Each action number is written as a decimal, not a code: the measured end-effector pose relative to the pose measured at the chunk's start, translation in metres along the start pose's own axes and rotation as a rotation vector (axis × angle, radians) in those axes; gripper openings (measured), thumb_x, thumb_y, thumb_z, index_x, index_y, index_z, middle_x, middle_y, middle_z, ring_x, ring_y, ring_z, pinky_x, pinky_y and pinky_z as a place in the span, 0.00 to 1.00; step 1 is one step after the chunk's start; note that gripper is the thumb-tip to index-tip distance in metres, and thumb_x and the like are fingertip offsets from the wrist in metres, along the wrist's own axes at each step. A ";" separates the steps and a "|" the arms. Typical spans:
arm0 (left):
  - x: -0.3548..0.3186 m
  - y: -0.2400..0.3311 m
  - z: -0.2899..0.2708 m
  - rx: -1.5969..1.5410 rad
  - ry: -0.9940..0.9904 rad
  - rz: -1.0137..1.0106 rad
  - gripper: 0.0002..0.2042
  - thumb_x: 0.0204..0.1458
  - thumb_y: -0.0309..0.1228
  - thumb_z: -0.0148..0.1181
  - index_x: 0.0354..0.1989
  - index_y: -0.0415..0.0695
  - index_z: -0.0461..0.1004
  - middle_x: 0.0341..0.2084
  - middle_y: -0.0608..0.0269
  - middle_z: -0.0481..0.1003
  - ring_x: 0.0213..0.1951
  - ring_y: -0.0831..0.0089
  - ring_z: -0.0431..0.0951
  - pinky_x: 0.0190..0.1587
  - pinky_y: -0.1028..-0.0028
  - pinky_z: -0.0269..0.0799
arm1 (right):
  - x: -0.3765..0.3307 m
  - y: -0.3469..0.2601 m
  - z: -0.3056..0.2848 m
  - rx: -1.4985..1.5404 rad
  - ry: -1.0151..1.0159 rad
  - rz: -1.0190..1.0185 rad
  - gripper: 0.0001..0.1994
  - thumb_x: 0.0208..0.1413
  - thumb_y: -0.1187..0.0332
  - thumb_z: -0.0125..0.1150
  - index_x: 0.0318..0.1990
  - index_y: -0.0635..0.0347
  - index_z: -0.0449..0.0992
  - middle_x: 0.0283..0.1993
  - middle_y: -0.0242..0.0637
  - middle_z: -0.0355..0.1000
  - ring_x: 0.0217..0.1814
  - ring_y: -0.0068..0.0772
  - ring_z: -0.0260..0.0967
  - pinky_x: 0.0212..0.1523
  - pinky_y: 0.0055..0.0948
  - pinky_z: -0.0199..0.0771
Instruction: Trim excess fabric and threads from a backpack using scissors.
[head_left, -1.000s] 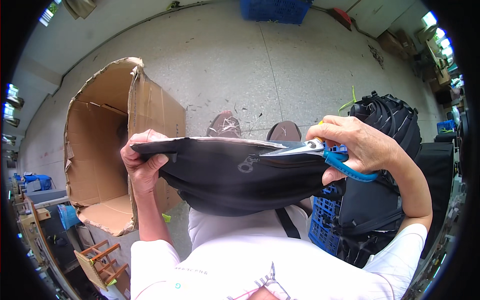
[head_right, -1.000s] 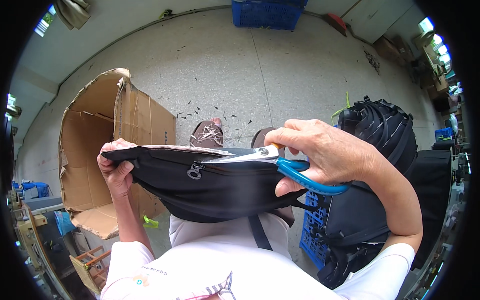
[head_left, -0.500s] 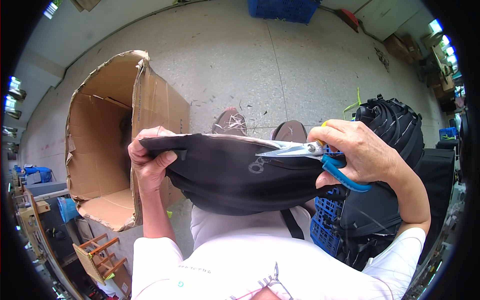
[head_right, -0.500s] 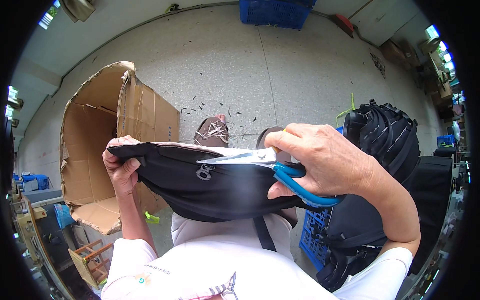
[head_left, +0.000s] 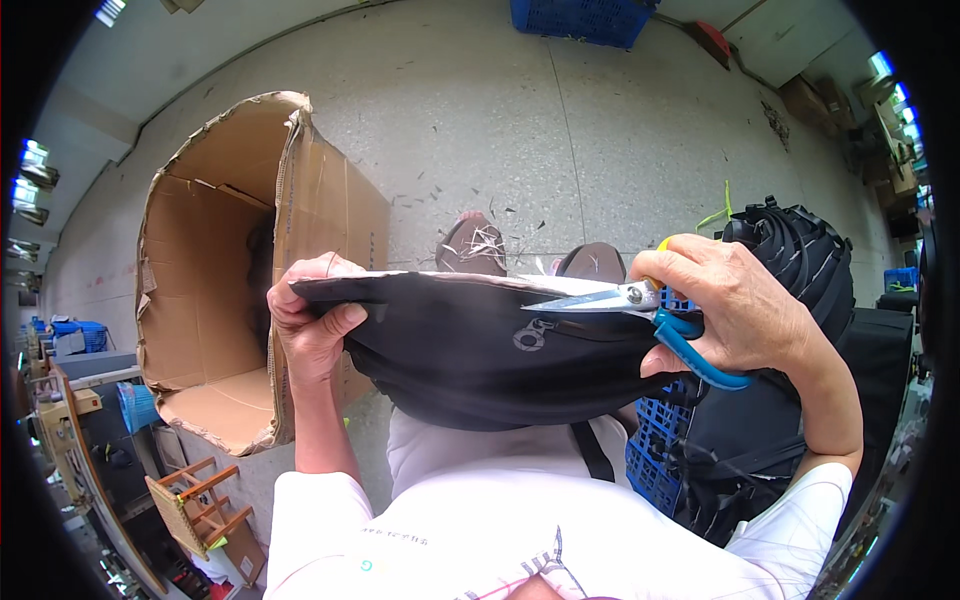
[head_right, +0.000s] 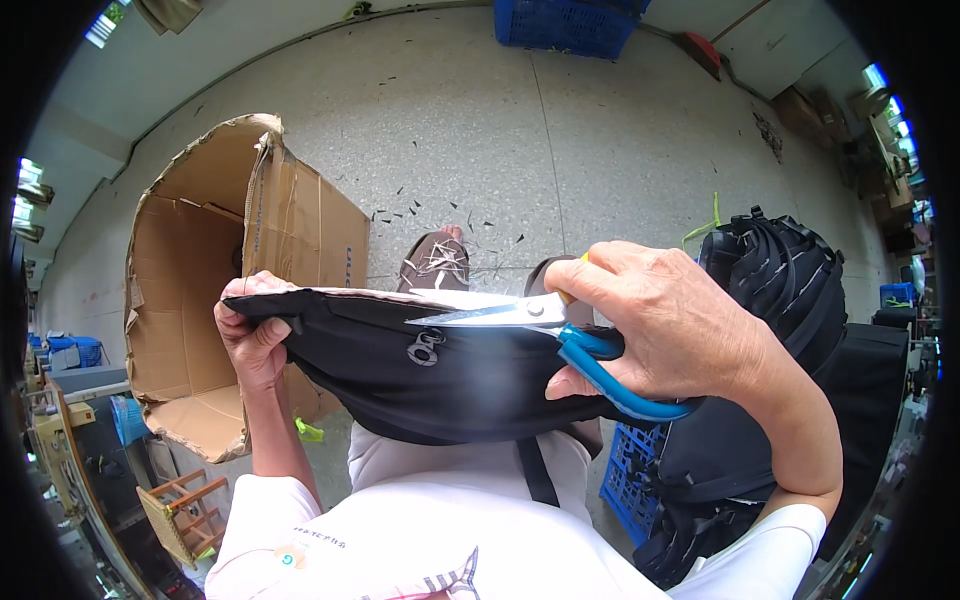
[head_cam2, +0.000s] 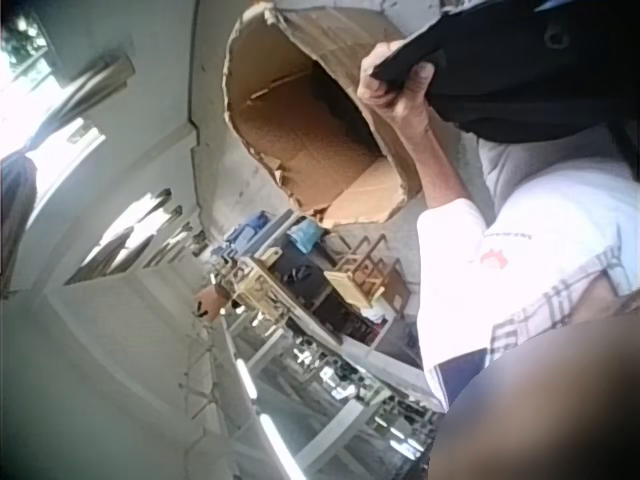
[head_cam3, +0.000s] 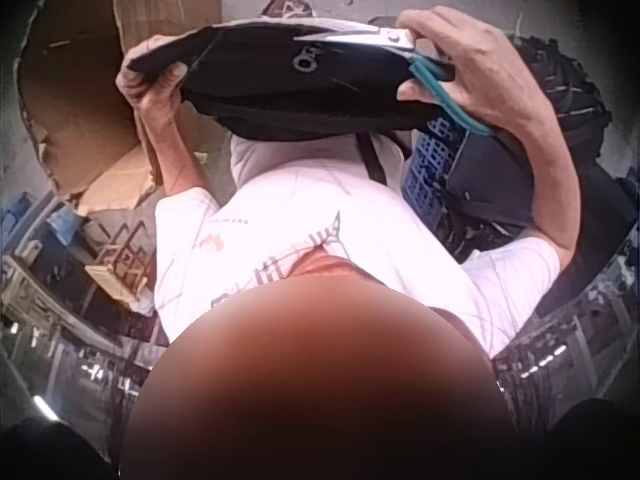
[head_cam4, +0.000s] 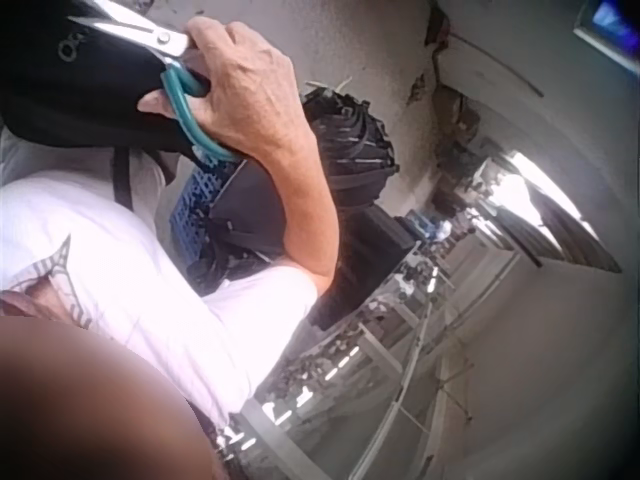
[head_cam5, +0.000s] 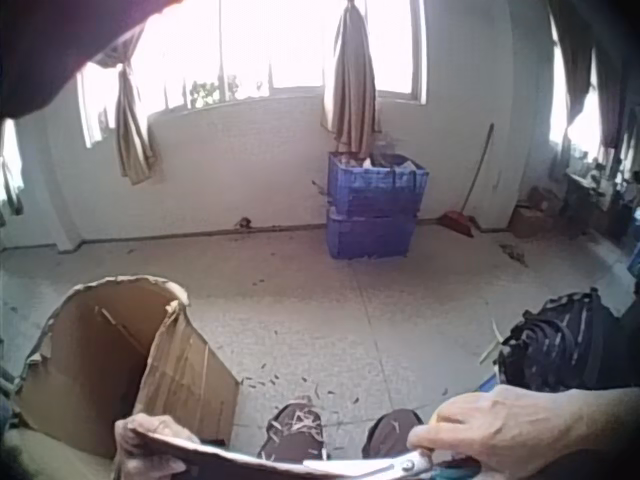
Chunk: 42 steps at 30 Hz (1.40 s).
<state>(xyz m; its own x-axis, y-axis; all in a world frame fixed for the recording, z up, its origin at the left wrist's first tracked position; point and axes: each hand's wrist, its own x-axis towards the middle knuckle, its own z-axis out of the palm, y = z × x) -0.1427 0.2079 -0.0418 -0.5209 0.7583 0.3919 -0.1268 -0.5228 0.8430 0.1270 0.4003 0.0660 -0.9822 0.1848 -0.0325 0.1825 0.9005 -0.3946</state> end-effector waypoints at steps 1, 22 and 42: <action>-0.001 0.000 -0.003 0.003 0.001 0.000 0.16 0.32 0.19 0.68 0.33 0.36 0.72 0.26 0.57 0.74 0.30 0.71 0.72 0.34 0.75 0.69 | 0.001 0.000 0.000 0.014 -0.025 -0.007 0.28 0.41 0.41 0.60 0.34 0.59 0.70 0.21 0.35 0.67 0.24 0.32 0.66 0.23 0.27 0.65; -0.004 0.001 -0.009 0.027 -0.005 -0.149 0.17 0.30 0.22 0.70 0.31 0.39 0.70 0.26 0.60 0.72 0.32 0.68 0.71 0.39 0.70 0.68 | 0.021 -0.008 0.008 0.004 0.024 -0.070 0.24 0.42 0.46 0.62 0.34 0.60 0.70 0.18 0.33 0.65 0.21 0.32 0.66 0.22 0.27 0.65; -0.001 -0.001 -0.011 -0.025 -0.023 -0.207 0.19 0.29 0.24 0.71 0.32 0.38 0.71 0.27 0.60 0.73 0.32 0.68 0.72 0.39 0.70 0.70 | 0.034 -0.014 0.016 0.069 -0.016 -0.055 0.26 0.44 0.44 0.59 0.34 0.61 0.68 0.18 0.35 0.63 0.19 0.35 0.65 0.23 0.30 0.67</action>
<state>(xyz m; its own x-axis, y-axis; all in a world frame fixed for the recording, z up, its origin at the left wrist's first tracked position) -0.1512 0.2029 -0.0469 -0.4618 0.8593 0.2200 -0.2502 -0.3641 0.8971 0.0901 0.3877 0.0561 -0.9914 0.1287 -0.0229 0.1248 0.8799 -0.4585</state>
